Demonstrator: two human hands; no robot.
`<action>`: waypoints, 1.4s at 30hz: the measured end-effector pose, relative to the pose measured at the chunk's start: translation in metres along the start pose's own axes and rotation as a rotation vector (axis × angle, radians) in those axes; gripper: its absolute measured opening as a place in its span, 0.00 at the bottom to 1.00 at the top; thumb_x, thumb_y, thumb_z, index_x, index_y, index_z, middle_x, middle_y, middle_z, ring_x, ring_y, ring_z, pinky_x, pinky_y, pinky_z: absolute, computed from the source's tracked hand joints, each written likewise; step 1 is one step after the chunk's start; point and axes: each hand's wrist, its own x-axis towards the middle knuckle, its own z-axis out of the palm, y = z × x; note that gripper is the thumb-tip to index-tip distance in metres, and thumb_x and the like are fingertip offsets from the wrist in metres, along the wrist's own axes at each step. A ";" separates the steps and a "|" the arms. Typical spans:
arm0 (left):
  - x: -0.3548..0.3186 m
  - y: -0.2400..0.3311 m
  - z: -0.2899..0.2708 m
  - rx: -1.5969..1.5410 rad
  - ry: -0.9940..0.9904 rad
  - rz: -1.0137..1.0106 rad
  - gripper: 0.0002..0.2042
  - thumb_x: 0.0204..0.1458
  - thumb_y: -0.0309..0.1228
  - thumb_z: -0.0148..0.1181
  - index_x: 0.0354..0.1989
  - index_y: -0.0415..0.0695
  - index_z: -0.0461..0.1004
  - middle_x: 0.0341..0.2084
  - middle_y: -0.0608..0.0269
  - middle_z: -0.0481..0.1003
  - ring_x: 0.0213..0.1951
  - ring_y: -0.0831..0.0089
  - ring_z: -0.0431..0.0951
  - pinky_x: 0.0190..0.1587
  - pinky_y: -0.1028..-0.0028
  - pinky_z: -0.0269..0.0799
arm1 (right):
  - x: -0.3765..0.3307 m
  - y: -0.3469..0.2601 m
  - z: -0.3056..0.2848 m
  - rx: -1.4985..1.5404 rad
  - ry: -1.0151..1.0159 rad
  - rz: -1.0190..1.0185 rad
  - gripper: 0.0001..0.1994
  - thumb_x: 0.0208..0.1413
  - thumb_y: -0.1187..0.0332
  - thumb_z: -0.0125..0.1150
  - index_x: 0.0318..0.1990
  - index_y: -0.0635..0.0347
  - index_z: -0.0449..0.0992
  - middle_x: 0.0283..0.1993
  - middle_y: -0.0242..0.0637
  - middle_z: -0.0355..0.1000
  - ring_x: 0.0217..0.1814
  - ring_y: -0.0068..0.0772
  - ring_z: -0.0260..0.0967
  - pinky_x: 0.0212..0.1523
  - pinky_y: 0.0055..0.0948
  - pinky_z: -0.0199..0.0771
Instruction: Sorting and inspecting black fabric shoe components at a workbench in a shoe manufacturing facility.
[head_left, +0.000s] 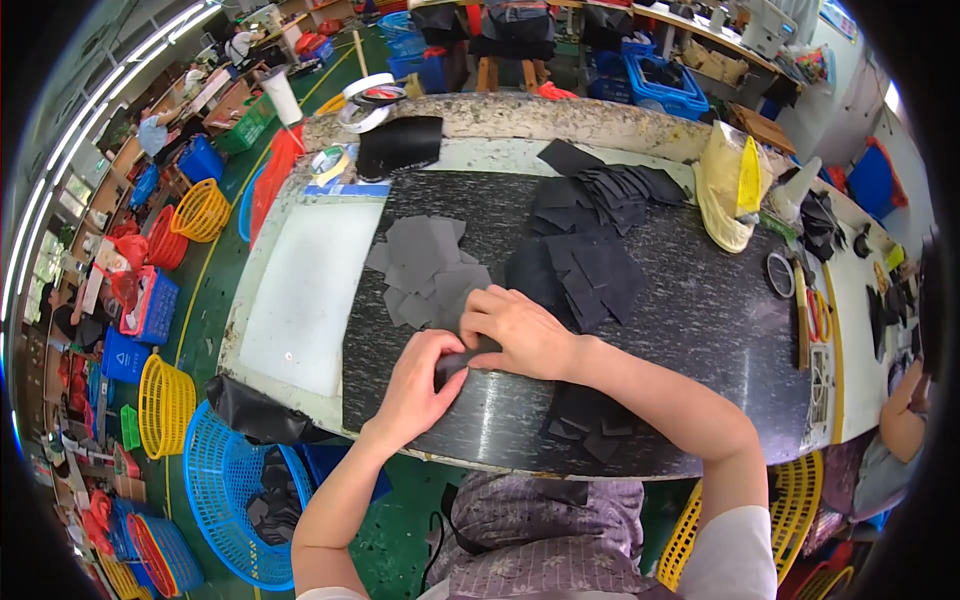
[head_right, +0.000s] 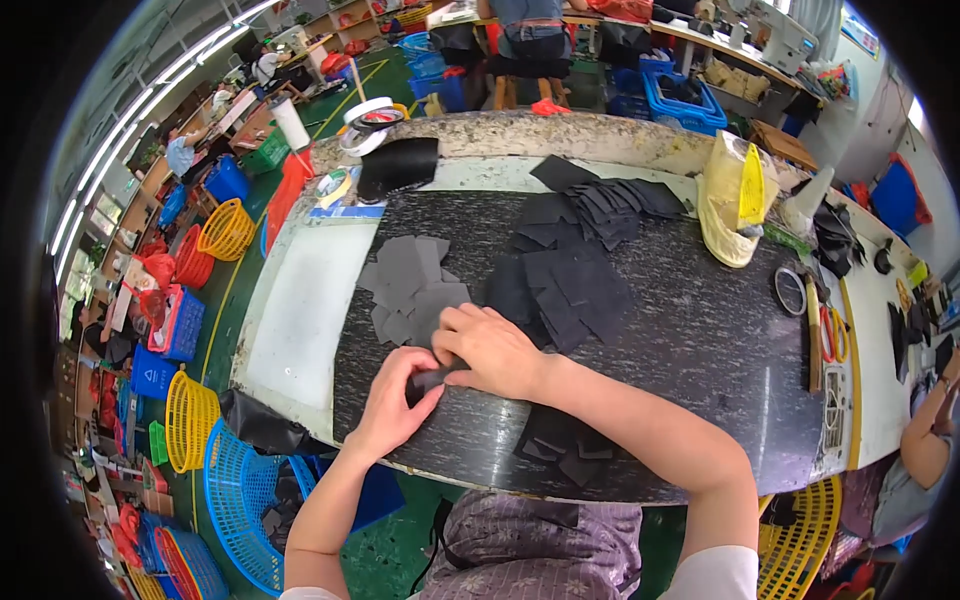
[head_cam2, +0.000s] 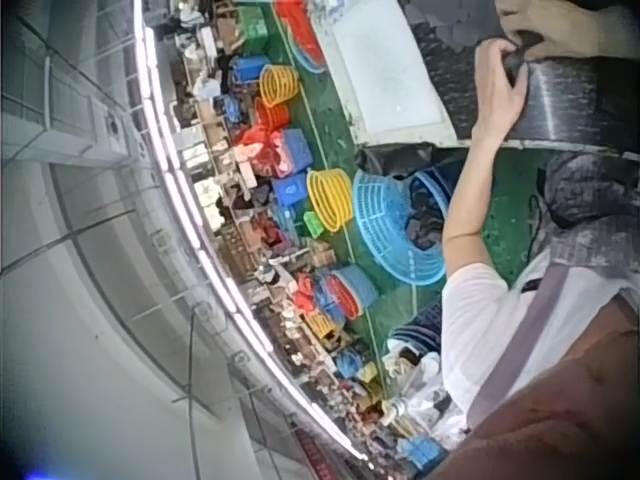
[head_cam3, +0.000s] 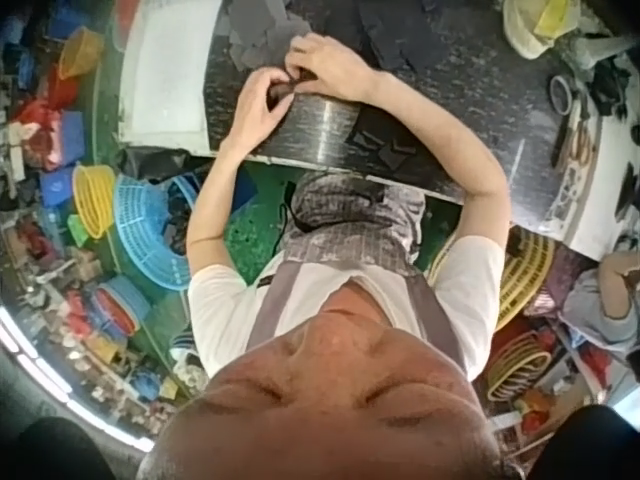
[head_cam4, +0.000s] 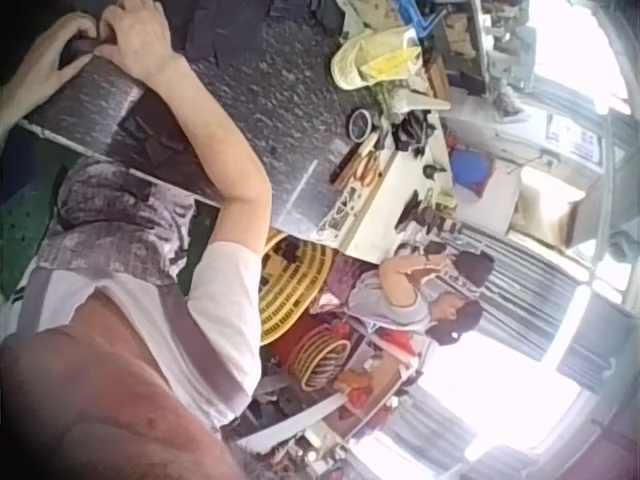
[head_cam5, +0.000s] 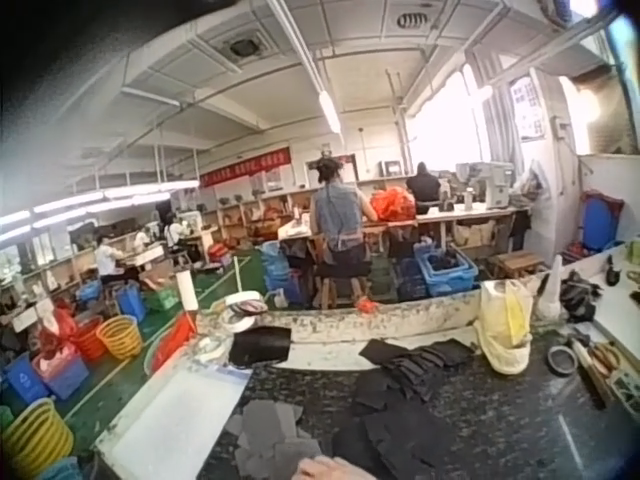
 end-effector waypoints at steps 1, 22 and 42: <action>0.001 0.000 0.002 -0.006 0.006 -0.005 0.20 0.42 0.21 0.70 0.43 0.42 0.69 0.41 0.56 0.71 0.43 0.58 0.73 0.47 0.65 0.70 | -0.001 -0.001 0.004 0.042 0.078 -0.013 0.13 0.44 0.69 0.71 0.35 0.55 0.73 0.41 0.36 0.67 0.50 0.41 0.67 0.50 0.38 0.67; 0.020 0.096 0.076 -0.369 -0.351 -0.181 0.23 0.54 0.21 0.62 0.59 0.45 0.67 0.15 0.72 0.67 0.18 0.87 0.68 0.23 0.81 0.62 | -0.162 -0.035 -0.039 0.264 0.280 0.566 0.17 0.57 0.68 0.65 0.52 0.58 0.70 0.28 0.39 0.75 0.22 0.32 0.71 0.25 0.31 0.68; 0.080 0.051 0.075 0.365 -0.114 0.465 0.27 0.50 0.31 0.65 0.58 0.34 0.68 0.56 0.48 0.68 0.59 0.53 0.69 0.60 0.62 0.69 | -0.142 0.019 -0.089 0.190 0.821 0.642 0.09 0.57 0.78 0.60 0.44 0.66 0.79 0.46 0.49 0.77 0.42 0.48 0.76 0.45 0.35 0.77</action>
